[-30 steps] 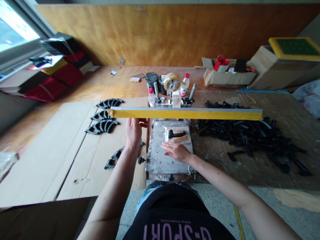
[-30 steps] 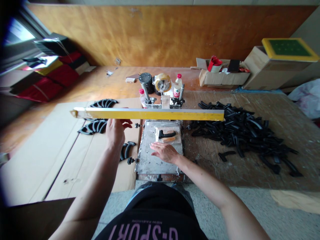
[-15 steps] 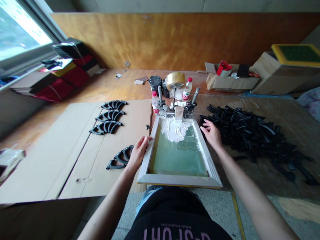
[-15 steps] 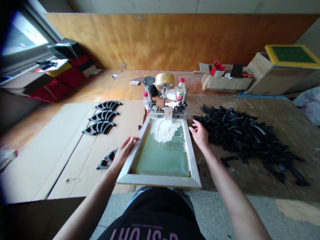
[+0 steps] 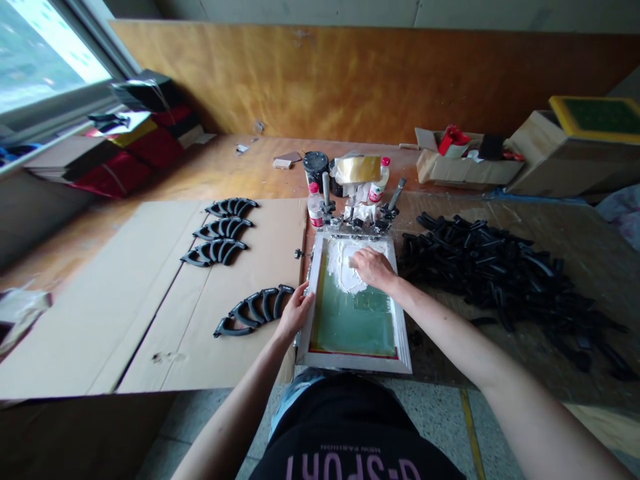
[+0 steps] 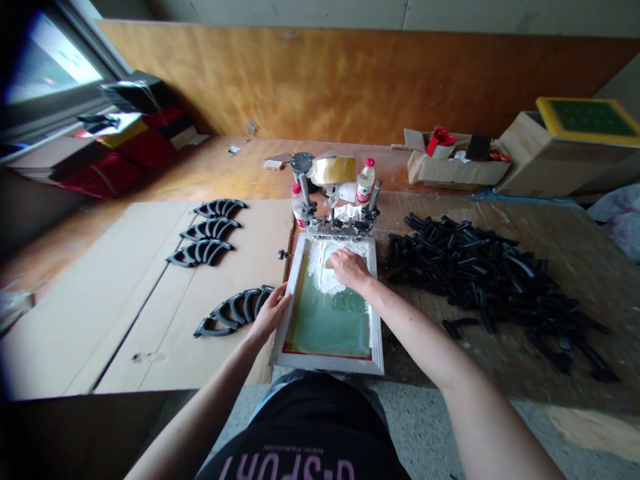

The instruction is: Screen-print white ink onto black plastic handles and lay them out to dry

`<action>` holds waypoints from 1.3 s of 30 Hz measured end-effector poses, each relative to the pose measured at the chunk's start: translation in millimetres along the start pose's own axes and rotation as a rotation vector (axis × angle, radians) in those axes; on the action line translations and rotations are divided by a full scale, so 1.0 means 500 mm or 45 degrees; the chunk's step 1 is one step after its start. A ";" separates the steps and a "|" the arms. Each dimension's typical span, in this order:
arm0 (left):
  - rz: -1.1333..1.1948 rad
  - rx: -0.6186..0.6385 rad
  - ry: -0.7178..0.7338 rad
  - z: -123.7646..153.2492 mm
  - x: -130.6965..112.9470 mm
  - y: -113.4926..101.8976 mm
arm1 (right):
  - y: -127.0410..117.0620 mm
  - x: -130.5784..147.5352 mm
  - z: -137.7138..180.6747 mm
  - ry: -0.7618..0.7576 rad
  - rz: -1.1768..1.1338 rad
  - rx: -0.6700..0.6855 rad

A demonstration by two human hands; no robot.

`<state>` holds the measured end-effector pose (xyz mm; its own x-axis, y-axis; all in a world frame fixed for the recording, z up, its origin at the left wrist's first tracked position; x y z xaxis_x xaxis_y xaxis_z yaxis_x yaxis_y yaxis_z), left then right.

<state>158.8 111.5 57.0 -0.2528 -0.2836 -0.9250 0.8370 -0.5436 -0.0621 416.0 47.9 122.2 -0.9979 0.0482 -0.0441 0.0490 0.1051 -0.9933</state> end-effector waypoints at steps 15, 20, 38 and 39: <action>0.004 0.009 -0.002 0.006 -0.002 -0.001 | -0.003 0.013 0.070 -0.339 -0.222 -0.109; 0.044 0.008 -0.023 0.020 -0.037 -0.004 | -0.038 -0.018 0.008 -0.094 -0.279 -0.121; 0.756 -0.082 0.422 -0.016 -0.292 0.059 | 0.085 -0.073 0.106 0.171 -0.184 -0.224; 0.760 -0.086 0.332 -0.009 -0.267 0.071 | 0.085 -0.053 0.107 0.179 -0.244 -0.222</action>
<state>224.3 133.8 176.7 0.3838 -0.3158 -0.8678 0.8277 -0.2990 0.4749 442.0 -2.1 75.5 -0.9745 0.1471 0.1696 -0.1206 0.2941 -0.9481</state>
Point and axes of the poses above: each hand's wrist, its own z-axis away from the middle knuckle, its own y-axis out of the palm, x = y × z, the point moved 1 cm from there along -z, towards the middle knuckle, and after that the axes turned 10 degrees about z, right-handed, at the moved point
